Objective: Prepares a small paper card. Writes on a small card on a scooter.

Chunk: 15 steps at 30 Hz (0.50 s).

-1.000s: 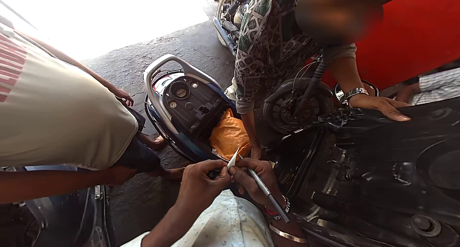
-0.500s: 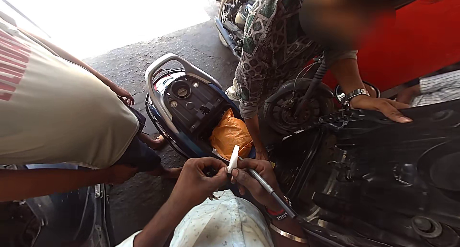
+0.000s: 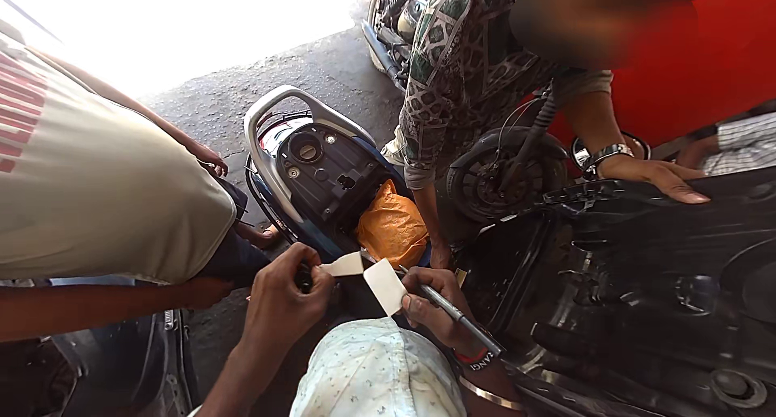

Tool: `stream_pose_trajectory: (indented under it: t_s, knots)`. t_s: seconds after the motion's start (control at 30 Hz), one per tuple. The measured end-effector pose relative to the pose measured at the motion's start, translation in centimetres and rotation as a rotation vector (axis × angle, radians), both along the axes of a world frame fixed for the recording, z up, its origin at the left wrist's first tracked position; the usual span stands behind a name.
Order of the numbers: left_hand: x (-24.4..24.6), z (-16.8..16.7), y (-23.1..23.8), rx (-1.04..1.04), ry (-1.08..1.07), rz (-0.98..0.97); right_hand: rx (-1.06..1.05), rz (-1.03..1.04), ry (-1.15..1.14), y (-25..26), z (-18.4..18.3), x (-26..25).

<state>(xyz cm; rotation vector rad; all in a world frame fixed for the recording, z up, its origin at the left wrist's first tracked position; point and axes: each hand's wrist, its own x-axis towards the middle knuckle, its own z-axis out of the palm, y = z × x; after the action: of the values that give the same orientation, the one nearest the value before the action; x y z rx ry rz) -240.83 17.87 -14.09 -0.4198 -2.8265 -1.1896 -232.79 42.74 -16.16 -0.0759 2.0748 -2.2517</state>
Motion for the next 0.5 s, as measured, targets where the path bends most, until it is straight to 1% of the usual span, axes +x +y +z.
stream_pose_trajectory:
  t_s: [0.07,0.17,0.27,0.37,0.43,0.5]
  knots:
    - [0.1,-0.9,-0.9,-0.039,-0.049,0.025,-0.021,0.003,0.007,0.0,-0.1,-0.1]
    - [1.2,-3.1,-1.1,-0.121,-0.2,-0.032,-0.045,-0.003,0.002,0.1,0.0,-0.2]
    - [2.6,-6.0,0.4,-0.214,-0.427,-0.216,-0.079,-0.022,0.013,0.1,-0.2,-0.3]
    - [3.7,-9.2,3.8,-0.406,-0.603,-0.416,-0.091,-0.057,-0.001,0.1,-0.4,-0.3]
    - [4.3,-12.5,6.0,-0.566,-0.672,-0.537,-0.099,-0.087,-0.028,0.0,-0.7,-0.3]
    - [5.0,-17.2,7.4,-0.698,-0.728,-0.628,-0.108,-0.12,-0.056,0.0,-1.0,-0.3]
